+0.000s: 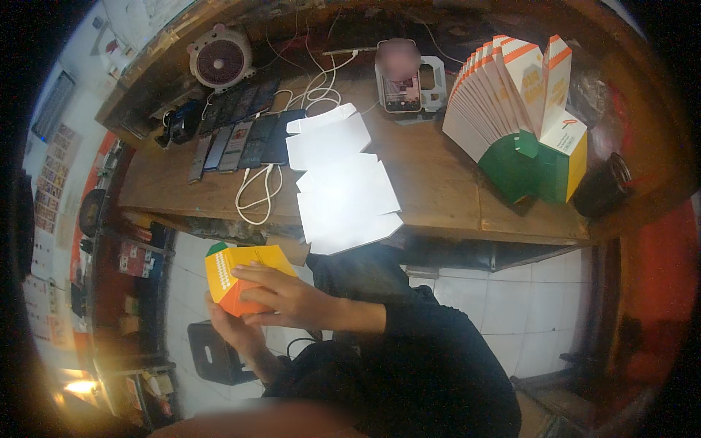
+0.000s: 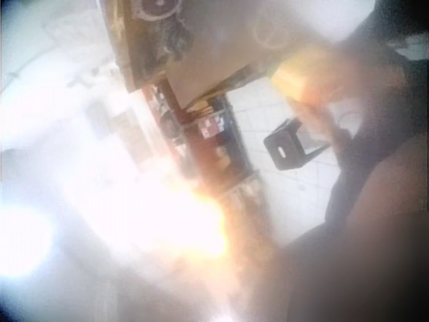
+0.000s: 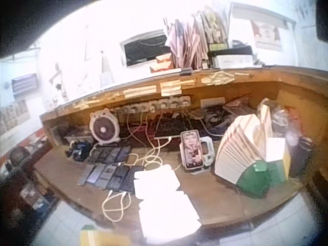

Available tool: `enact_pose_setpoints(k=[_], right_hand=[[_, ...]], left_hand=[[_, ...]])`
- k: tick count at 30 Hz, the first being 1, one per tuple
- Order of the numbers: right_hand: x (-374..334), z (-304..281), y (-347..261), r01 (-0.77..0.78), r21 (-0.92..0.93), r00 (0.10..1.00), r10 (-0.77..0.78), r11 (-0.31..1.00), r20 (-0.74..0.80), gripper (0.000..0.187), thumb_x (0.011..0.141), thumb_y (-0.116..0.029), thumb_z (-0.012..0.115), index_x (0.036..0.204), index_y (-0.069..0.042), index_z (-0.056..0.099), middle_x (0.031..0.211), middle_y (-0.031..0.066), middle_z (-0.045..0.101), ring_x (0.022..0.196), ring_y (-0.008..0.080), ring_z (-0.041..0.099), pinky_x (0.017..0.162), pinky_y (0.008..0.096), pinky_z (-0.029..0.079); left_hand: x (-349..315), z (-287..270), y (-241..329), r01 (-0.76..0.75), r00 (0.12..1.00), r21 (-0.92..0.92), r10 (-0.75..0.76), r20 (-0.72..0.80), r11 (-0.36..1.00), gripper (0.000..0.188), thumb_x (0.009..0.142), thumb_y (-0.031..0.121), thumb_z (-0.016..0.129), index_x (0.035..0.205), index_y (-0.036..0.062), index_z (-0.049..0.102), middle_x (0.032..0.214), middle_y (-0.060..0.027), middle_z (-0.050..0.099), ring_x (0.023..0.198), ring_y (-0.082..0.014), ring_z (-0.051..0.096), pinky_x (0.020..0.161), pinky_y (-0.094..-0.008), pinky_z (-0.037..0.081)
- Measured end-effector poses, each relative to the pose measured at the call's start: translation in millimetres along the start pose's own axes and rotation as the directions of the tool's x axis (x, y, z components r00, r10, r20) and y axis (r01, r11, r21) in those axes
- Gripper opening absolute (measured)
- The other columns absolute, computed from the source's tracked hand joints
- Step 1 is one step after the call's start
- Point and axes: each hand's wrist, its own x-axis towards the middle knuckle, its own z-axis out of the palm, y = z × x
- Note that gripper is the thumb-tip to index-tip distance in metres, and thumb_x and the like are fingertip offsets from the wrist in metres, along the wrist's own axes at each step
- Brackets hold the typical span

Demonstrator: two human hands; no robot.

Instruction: The person sits on the floor and folds flat paper sheets into small rectangular boxes. They repeatedly pick up a sheet, fold the sides, tuck flaps, and place the finished box into a stack on the table. The person occasionally touches a smartphone on the table.

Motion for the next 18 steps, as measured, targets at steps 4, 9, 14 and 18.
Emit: enact_pose_setpoints(k=[4, 9, 14, 18], right_hand=[[2, 2, 10, 0.093, -0.082, 0.996, -0.094, 0.992, -0.007, 0.027, 0.086, -0.007, 0.069, 0.110, 0.000, 0.060, 0.136, 0.0198, 0.053, 0.129, 0.0328, 0.051, 0.107, 0.0427, 0.044], [8, 1, 17, -0.060, 0.144, 0.997, 0.066, 0.988, -0.040, 0.020, 0.087, -0.006, 0.067, 0.106, 0.000, 0.063, 0.127, 0.0186, 0.060, 0.120, 0.0291, 0.059, 0.101, 0.0371, 0.050], [9, 4, 15, -0.130, 0.311, 0.991, 0.118, 0.942, 0.055, 0.018, 0.087, -0.004, 0.066, 0.105, 0.001, 0.065, 0.122, 0.0162, 0.063, 0.114, 0.0264, 0.062, 0.096, 0.0336, 0.053], [6, 7, 17, 0.030, 0.009, 0.994, -0.031, 1.000, 0.103, 0.024, 0.086, -0.004, 0.066, 0.110, 0.000, 0.065, 0.126, 0.0151, 0.061, 0.116, 0.0264, 0.062, 0.097, 0.0340, 0.052]], left_hand=[[2, -16, -14, -0.193, 0.981, 0.189, 0.190, 0.036, 0.963, 0.036, 0.096, 0.031, 0.063, 0.104, -0.0013, 0.048, 0.098, -0.0074, 0.057, 0.087, -0.0103, 0.060, 0.075, -0.0216, 0.051], [0, -20, -41, -0.339, 0.925, 0.357, 0.377, -0.040, 0.870, 0.044, 0.086, 0.025, 0.076, 0.110, -0.0045, 0.054, 0.104, -0.0099, 0.062, 0.094, -0.0144, 0.064, 0.083, -0.0265, 0.053], [-5, -26, -49, -0.329, 0.932, 0.354, 0.362, -0.030, 0.875, 0.066, 0.082, 0.043, 0.078, 0.116, -0.0074, 0.053, 0.109, -0.0146, 0.064, 0.098, -0.0194, 0.065, 0.089, -0.0303, 0.051], [-9, -29, -46, -0.273, 0.936, 0.465, 0.345, -0.074, 0.842, 0.072, 0.081, 0.052, 0.074, 0.117, -0.0070, 0.052, 0.111, -0.0168, 0.064, 0.099, -0.0204, 0.065, 0.086, -0.0310, 0.052]])
